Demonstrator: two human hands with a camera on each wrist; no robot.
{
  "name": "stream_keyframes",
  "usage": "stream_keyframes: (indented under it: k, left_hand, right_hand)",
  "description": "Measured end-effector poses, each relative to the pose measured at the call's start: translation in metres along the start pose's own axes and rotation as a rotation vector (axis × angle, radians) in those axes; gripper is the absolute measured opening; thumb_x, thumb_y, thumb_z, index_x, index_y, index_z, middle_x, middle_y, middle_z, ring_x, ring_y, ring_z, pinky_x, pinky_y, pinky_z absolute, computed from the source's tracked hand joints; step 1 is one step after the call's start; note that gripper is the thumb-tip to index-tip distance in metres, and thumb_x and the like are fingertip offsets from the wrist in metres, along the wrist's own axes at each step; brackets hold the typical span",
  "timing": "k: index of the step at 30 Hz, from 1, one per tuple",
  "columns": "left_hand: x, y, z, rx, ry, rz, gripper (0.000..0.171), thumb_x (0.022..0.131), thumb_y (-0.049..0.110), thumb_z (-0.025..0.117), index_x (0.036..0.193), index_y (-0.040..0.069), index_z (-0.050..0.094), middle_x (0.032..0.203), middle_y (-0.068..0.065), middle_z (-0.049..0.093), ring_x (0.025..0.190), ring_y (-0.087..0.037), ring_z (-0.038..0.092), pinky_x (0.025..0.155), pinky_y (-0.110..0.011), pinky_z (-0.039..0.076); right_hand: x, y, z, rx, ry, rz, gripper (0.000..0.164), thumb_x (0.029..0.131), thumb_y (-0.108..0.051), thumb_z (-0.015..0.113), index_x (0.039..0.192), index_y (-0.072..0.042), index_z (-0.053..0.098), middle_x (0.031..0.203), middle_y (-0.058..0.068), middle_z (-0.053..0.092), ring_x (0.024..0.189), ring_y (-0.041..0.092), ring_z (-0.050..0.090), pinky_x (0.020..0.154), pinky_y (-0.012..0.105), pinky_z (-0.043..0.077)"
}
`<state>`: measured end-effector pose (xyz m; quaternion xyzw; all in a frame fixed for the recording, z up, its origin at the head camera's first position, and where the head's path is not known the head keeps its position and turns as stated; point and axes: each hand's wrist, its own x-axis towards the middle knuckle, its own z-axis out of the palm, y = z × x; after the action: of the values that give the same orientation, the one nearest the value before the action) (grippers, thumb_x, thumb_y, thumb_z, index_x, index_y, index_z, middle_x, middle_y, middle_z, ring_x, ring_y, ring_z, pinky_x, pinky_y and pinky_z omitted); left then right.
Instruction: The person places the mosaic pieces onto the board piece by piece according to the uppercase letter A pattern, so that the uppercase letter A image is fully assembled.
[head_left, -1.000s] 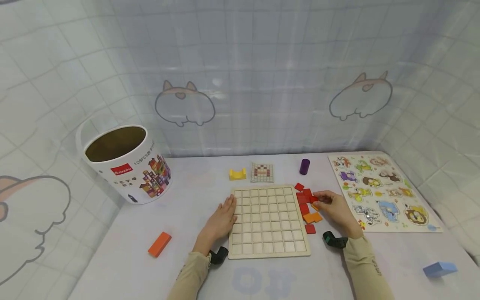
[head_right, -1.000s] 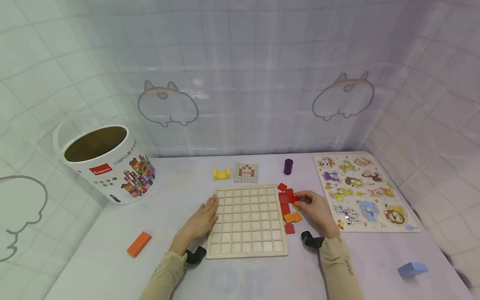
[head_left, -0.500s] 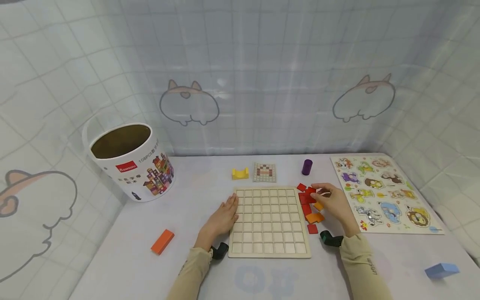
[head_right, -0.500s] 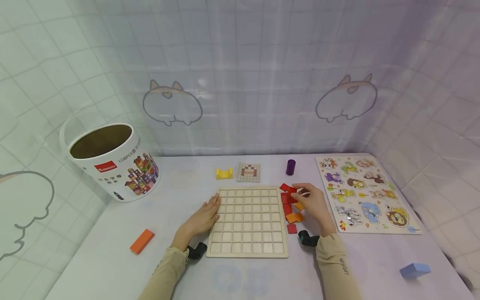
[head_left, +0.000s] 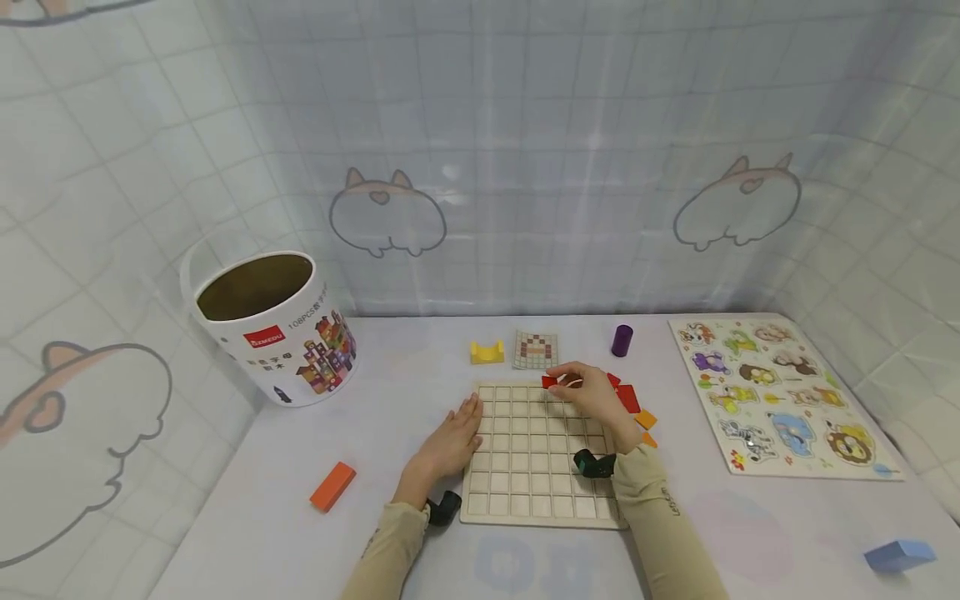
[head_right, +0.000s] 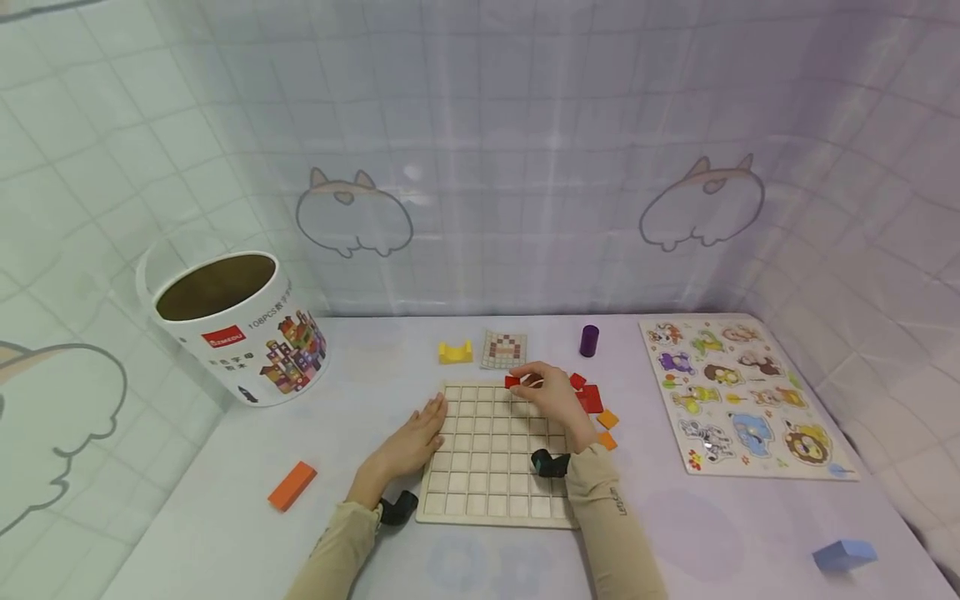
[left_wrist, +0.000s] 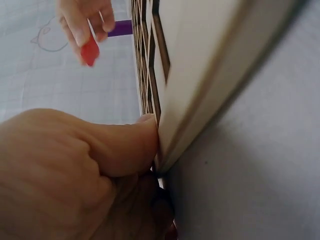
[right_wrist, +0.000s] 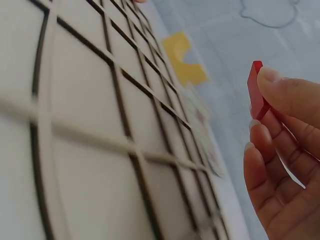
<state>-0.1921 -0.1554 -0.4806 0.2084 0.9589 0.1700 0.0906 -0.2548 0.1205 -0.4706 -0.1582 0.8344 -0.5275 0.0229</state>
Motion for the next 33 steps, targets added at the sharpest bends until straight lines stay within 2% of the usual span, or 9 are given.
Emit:
stream_keyframes:
  k: [4,7,13,19,24,33]
  left_hand:
    - [0.000,0.004,0.000,-0.011,0.003,-0.011,0.059,0.102,0.016,0.043,0.151,-0.007,0.020,0.161,-0.021,0.014,0.149,-0.036,0.018,0.121,-0.053,0.018]
    - [0.000,0.005,0.001,-0.009,0.000,-0.018,0.059,0.103,0.017,0.043,0.152,-0.006,0.019,0.162,-0.020,0.013,0.150,-0.035,0.018,0.122,-0.052,0.018]
    - [0.000,0.007,-0.001,0.002,0.006,-0.010,0.058,0.103,0.016,0.043,0.151,-0.007,0.020,0.161,-0.021,0.015,0.149,-0.036,0.019,0.121,-0.053,0.020]
    - [-0.004,0.014,-0.005,0.034,0.005,-0.057,0.056,0.102,0.016,0.044,0.150,-0.006,0.025,0.161,-0.019,0.019,0.148,-0.035,0.023,0.119,-0.052,0.025]
    - [-0.008,0.021,-0.007,0.038,0.016,-0.023,0.055,0.101,0.017,0.046,0.147,-0.009,0.031,0.159,-0.022,0.023,0.147,-0.038,0.024,0.118,-0.053,0.028]
    - [-0.007,0.019,-0.004,-0.068,-0.023,-0.027,0.065,0.101,0.024,0.049,0.151,-0.007,0.022,0.161,-0.022,0.014,0.150,-0.036,0.014,0.121,-0.051,0.021]
  right_hand:
    - [0.008,0.006,0.012,-0.008,-0.007,0.023,0.026,0.088,-0.014,0.071,0.114,-0.007,0.069,0.110,0.013,0.069,0.092,0.021,0.064,0.079,0.028,0.056]
    - [0.010,0.013,0.017,-0.001,-0.004,0.053,0.026,0.087,-0.015,0.072,0.113,-0.010,0.070,0.106,0.009,0.070,0.090,0.018,0.062,0.078,0.026,0.053]
    - [0.009,0.021,0.022,0.003,0.010,0.024,0.028,0.085,-0.013,0.074,0.113,-0.008,0.069,0.095,0.010,0.068,0.082,0.015,0.059,0.071,0.022,0.050]
    - [0.012,0.022,0.030,-0.075,0.054,-0.018,0.026,0.085,-0.013,0.075,0.111,-0.010,0.072,0.094,0.008,0.070,0.080,0.013,0.060,0.071,0.023,0.050]
    - [0.014,0.021,0.034,-0.129,0.068,-0.017,0.026,0.084,-0.016,0.076,0.110,-0.014,0.073,0.093,0.005,0.071,0.079,0.013,0.061,0.069,0.025,0.050]
    - [0.013,0.021,0.036,-0.125,0.055,0.017,0.025,0.084,-0.016,0.076,0.109,-0.016,0.073,0.093,0.004,0.070,0.079,0.013,0.060,0.070,0.026,0.050]
